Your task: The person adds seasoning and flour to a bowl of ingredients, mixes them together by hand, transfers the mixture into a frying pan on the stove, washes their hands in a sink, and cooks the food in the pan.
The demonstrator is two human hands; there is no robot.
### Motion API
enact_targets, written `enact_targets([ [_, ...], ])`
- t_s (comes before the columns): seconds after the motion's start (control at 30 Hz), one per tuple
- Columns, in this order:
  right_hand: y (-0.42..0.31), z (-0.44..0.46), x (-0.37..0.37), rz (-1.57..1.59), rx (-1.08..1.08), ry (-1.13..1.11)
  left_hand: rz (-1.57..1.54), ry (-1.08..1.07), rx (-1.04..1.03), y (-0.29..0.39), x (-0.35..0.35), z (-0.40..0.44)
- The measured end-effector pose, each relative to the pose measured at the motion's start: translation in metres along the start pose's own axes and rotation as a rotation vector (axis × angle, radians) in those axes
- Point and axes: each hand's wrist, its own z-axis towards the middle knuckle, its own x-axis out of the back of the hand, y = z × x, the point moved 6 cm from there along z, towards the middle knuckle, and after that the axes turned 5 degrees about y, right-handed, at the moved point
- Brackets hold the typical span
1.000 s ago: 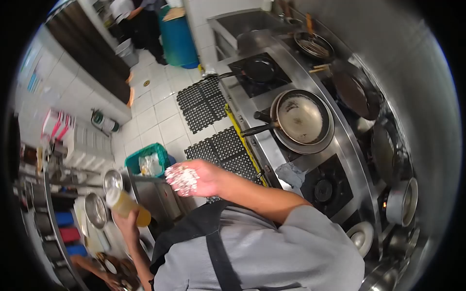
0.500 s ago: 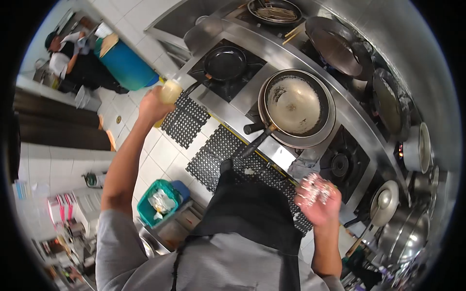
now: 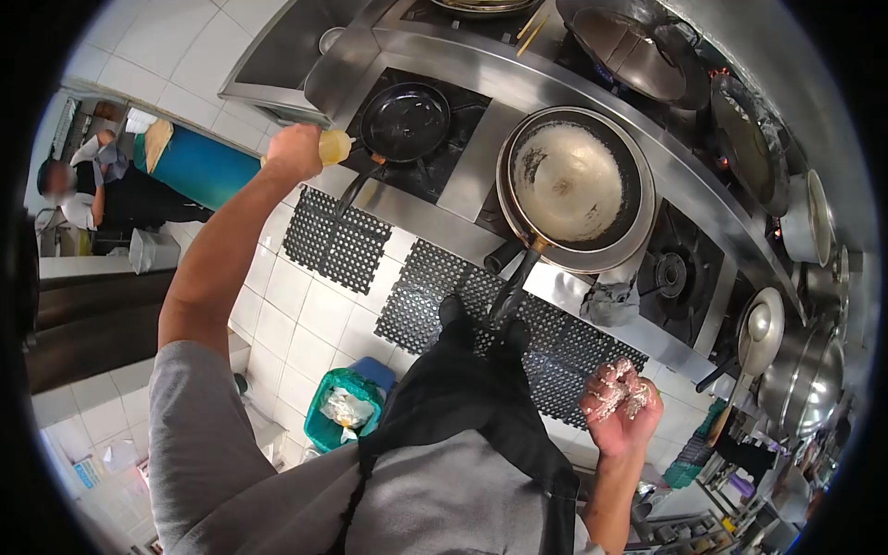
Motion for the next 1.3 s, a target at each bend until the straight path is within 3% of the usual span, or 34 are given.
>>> enact_targets([
  [0.63, 0.007, 0.009, -0.018, -0.064, -0.056, -0.152, 0.04, 0.106, 0.024, -0.022, 0.015, -0.003],
  [0.73, 0.002, 0.006, -0.015, -0.026, -0.111, -0.135, -0.108, 0.107, 0.075, -0.02, -0.001, -0.014],
  [0.77, -0.002, 0.008, -0.009, 0.028, -0.167, -0.151, -0.255, 0.004, 0.096, -0.013, -0.008, -0.018],
  [0.83, -0.013, 0.009, 0.0, -0.007, -0.158, -0.118, -0.878, 0.022, 0.156, -0.027, -0.081, -0.014],
  [0.9, -0.018, 0.016, -0.001, -0.042, -0.224, -0.137, -1.452, 0.083, 0.245, 0.01, -0.084, -0.065],
  [0.97, -0.026, 0.029, -0.004, -0.072, -0.34, -0.185, -1.725, 0.292, 0.224, 0.037, -0.083, -0.119],
  [1.03, -0.035, 0.04, -0.01, -0.153, -0.428, -0.132, -1.859, 0.49, 0.353, 0.063, -0.082, -0.187],
  [1.1, -0.037, 0.048, -0.017, -0.216, -0.599, -0.221, -1.917, 0.618, 0.442, 0.101, -0.049, -0.271],
  [1.3, 0.011, 0.051, -0.022, -0.359, -1.116, -0.358, -1.934, 0.79, 0.977, 0.186, -0.05, -0.547],
])
